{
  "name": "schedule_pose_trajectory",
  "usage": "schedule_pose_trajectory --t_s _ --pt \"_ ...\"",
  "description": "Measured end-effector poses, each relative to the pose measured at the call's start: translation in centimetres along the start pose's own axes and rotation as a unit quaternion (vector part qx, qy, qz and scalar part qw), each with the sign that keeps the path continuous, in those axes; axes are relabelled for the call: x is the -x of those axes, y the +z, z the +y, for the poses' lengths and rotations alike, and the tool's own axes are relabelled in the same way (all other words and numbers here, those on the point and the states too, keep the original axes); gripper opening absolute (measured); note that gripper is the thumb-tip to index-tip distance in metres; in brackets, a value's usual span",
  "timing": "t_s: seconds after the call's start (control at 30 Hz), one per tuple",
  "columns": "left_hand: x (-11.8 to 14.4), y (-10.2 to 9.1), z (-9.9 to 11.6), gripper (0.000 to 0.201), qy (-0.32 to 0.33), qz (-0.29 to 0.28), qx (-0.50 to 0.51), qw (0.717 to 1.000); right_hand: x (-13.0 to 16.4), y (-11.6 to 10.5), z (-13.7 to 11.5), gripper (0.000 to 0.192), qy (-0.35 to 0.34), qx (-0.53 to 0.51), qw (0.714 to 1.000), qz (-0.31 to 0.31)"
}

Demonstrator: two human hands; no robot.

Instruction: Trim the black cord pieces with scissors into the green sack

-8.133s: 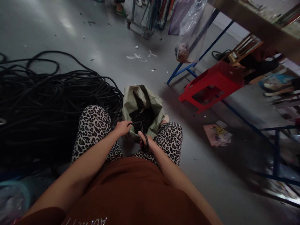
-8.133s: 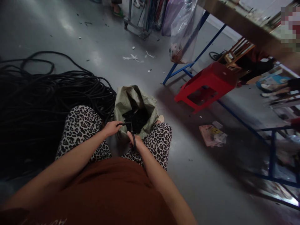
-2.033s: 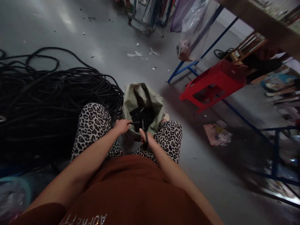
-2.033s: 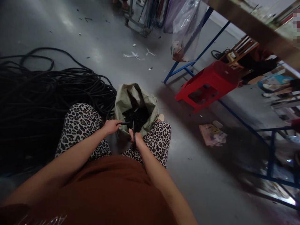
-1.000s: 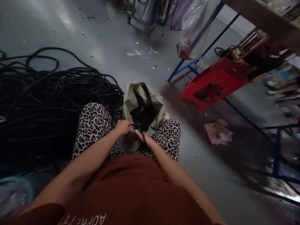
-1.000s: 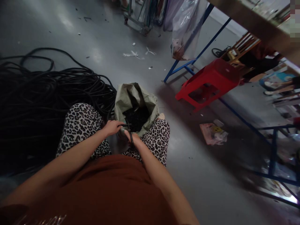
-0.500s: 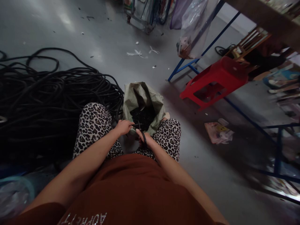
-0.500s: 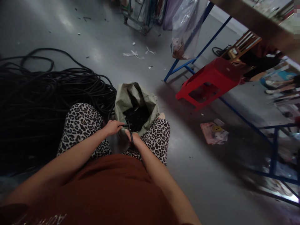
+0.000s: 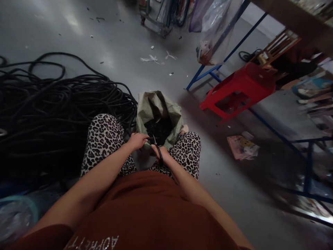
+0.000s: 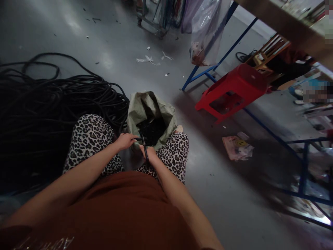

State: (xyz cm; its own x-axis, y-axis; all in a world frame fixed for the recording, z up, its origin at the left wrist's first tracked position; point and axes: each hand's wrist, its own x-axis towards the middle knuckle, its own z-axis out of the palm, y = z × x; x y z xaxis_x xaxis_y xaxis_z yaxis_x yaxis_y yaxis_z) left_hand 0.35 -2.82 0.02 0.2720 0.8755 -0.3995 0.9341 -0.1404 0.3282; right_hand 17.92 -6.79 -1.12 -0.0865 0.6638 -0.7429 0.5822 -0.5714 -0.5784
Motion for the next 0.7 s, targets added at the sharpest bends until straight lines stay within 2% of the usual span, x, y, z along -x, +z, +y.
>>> schedule_pose_trajectory --t_s 0.27,0.7 --pt "0.00 -0.01 0.03 0.036 0.003 0.001 -0.002 1.000 0.04 -0.08 0.04 0.058 0.014 0.037 0.999 0.006" --pt "-0.16 0.08 -0.06 0.036 0.010 0.006 0.001 1.000 0.23 -0.22 0.03 0.061 -0.005 0.088 0.996 0.020"
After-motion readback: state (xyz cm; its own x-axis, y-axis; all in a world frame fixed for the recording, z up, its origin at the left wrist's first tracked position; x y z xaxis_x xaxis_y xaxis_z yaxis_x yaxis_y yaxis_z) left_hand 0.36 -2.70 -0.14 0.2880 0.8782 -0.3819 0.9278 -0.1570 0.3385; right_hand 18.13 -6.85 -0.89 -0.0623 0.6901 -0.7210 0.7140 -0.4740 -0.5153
